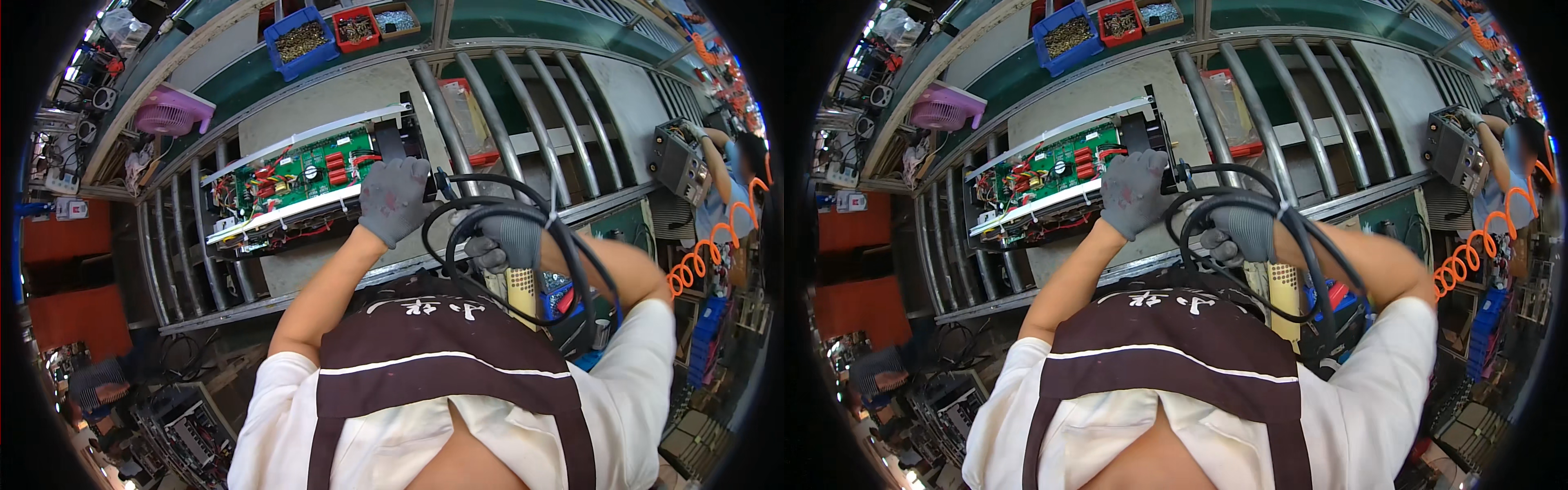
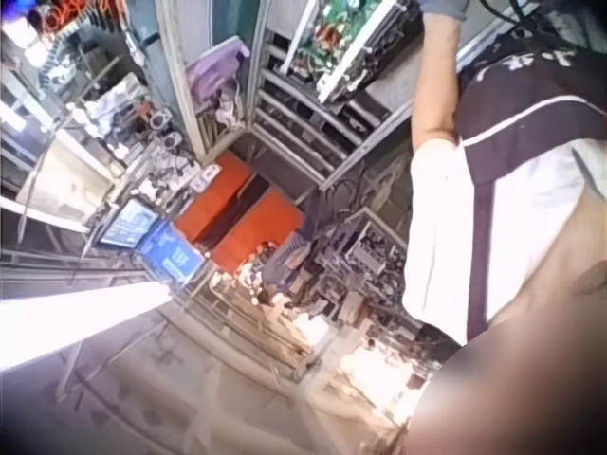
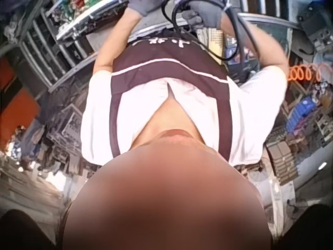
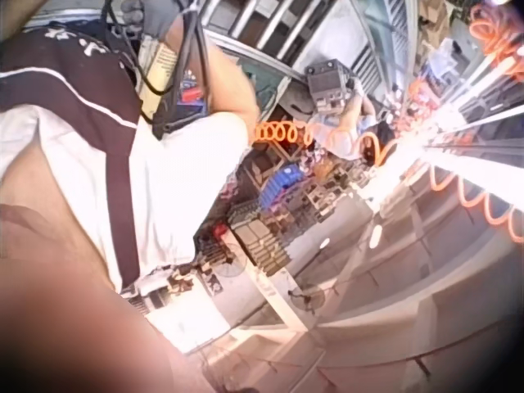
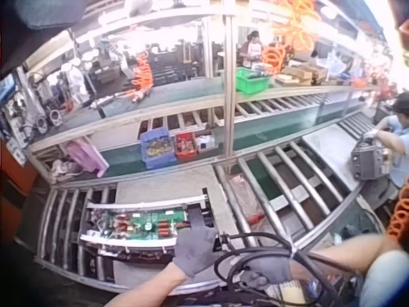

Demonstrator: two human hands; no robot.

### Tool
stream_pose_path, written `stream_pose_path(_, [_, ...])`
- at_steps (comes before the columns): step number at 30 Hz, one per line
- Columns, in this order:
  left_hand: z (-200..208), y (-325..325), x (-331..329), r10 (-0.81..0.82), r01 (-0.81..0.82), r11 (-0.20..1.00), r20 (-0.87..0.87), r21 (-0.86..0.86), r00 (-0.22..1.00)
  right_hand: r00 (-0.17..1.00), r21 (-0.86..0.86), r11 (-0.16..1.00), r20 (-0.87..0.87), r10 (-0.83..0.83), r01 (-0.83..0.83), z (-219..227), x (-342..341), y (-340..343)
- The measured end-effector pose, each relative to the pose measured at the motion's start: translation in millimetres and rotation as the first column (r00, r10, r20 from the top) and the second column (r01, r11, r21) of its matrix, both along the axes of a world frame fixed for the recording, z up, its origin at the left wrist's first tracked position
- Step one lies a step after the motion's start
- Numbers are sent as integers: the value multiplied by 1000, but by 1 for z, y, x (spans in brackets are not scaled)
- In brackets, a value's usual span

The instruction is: Assembling and wiring internal components of a large power unit on a factory production line.

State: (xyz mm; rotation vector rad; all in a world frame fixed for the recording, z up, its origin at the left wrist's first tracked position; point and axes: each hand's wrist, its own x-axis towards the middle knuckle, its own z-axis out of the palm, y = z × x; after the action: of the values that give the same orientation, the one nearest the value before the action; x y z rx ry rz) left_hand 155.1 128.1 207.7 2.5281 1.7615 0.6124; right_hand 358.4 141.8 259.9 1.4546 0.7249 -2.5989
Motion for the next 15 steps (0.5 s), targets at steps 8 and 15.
stream_pose_path(8, [-9,3,-3,5,-5,1000,76,5,997,860,-202,895,257,441,-399,36,-39,80])
stream_pose_path(15, [-15,2,-5,16,-19,999,131,26,991,445,160,440,-6,896,-884,-1,-54,139])
